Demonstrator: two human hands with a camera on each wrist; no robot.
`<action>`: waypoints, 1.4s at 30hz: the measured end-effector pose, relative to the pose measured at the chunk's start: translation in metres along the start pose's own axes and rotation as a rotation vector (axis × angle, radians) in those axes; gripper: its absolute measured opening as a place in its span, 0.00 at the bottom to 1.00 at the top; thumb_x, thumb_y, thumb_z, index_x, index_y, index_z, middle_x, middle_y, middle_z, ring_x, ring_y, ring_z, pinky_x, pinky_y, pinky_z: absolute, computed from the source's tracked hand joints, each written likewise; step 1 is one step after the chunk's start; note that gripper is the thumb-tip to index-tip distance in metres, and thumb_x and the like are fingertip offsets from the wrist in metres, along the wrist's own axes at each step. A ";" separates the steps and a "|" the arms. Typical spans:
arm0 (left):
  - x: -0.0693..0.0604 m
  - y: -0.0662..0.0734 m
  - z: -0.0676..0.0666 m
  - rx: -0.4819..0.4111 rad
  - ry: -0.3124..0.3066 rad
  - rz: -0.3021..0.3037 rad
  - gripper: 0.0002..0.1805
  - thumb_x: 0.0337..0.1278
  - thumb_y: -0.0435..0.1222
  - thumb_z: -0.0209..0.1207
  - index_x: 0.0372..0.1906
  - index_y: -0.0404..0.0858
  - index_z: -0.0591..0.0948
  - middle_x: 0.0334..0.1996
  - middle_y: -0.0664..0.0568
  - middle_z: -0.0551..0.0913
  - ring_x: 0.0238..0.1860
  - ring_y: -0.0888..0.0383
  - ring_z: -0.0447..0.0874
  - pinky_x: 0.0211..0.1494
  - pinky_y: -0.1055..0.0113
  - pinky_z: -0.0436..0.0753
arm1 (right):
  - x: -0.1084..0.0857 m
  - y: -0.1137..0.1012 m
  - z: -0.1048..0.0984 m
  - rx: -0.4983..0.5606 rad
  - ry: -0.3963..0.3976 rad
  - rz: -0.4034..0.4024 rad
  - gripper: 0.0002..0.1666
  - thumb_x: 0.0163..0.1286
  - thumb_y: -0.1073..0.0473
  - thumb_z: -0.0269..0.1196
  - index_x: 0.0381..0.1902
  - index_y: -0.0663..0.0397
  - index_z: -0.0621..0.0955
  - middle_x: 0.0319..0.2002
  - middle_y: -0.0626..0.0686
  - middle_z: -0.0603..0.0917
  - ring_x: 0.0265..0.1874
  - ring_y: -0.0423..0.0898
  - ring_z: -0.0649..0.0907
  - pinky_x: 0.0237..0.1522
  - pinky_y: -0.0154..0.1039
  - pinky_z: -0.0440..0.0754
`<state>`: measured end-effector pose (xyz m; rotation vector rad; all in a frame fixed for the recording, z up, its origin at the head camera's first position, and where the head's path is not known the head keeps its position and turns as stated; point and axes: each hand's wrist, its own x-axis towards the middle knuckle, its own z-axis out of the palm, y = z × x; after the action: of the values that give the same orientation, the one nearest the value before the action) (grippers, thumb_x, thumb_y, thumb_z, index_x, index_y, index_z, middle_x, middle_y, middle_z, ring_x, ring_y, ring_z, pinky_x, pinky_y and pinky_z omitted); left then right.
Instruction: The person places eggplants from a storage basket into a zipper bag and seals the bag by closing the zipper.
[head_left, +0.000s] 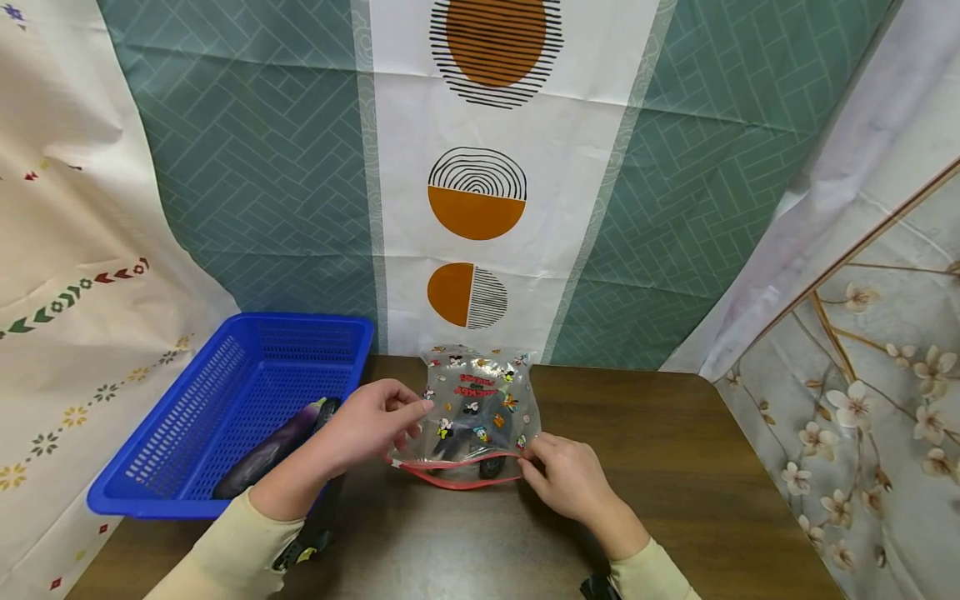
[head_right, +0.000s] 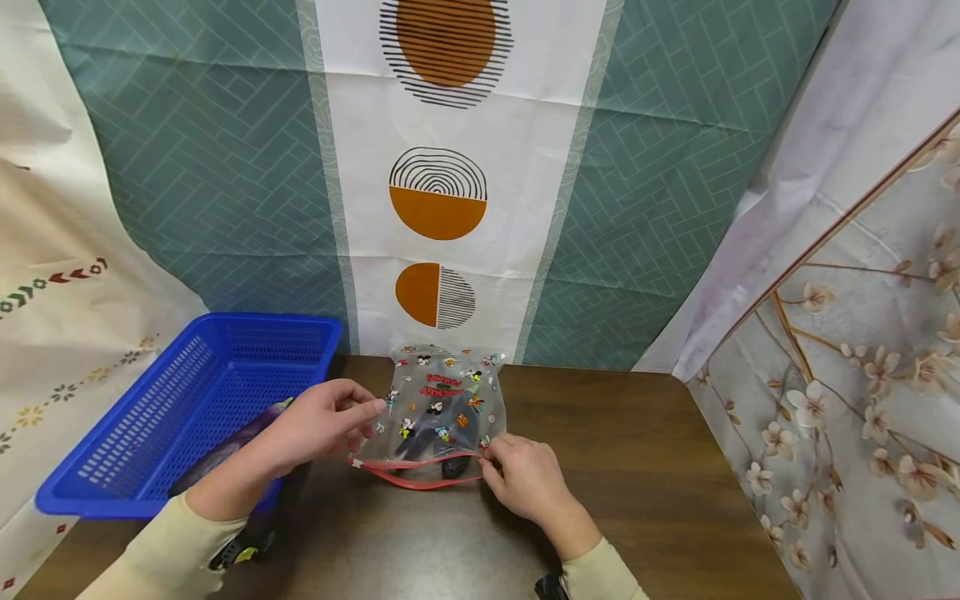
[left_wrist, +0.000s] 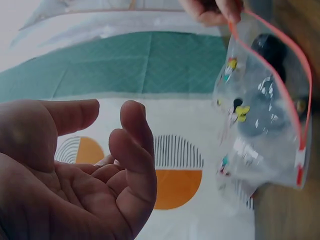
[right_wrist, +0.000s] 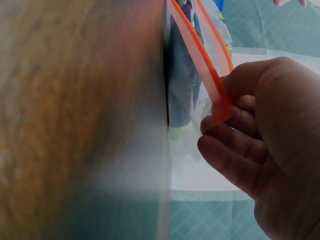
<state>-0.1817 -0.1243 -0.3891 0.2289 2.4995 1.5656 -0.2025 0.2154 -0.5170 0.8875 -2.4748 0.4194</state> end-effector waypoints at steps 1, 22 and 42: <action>0.000 0.001 -0.003 0.011 0.007 0.000 0.19 0.80 0.47 0.67 0.54 0.33 0.84 0.34 0.47 0.90 0.31 0.49 0.89 0.31 0.57 0.88 | 0.000 0.000 0.000 0.000 -0.001 0.000 0.15 0.65 0.58 0.81 0.30 0.41 0.82 0.26 0.38 0.79 0.22 0.35 0.76 0.21 0.34 0.71; 0.011 -0.009 -0.070 0.263 0.171 0.018 0.32 0.84 0.51 0.62 0.65 0.24 0.76 0.38 0.44 0.90 0.37 0.51 0.91 0.40 0.57 0.85 | -0.001 0.000 -0.002 0.003 0.008 -0.002 0.15 0.64 0.58 0.80 0.31 0.41 0.82 0.26 0.38 0.79 0.21 0.34 0.74 0.21 0.34 0.71; 0.020 -0.045 -0.124 0.540 0.198 -0.050 0.40 0.82 0.53 0.61 0.71 0.18 0.71 0.49 0.31 0.86 0.40 0.45 0.86 0.45 0.45 0.87 | 0.000 0.001 0.000 0.005 -0.004 0.000 0.14 0.65 0.57 0.81 0.31 0.41 0.82 0.26 0.38 0.79 0.22 0.36 0.77 0.21 0.34 0.72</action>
<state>-0.2318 -0.2475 -0.3779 0.0811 3.0127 0.9004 -0.2026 0.2163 -0.5170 0.8914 -2.4786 0.4241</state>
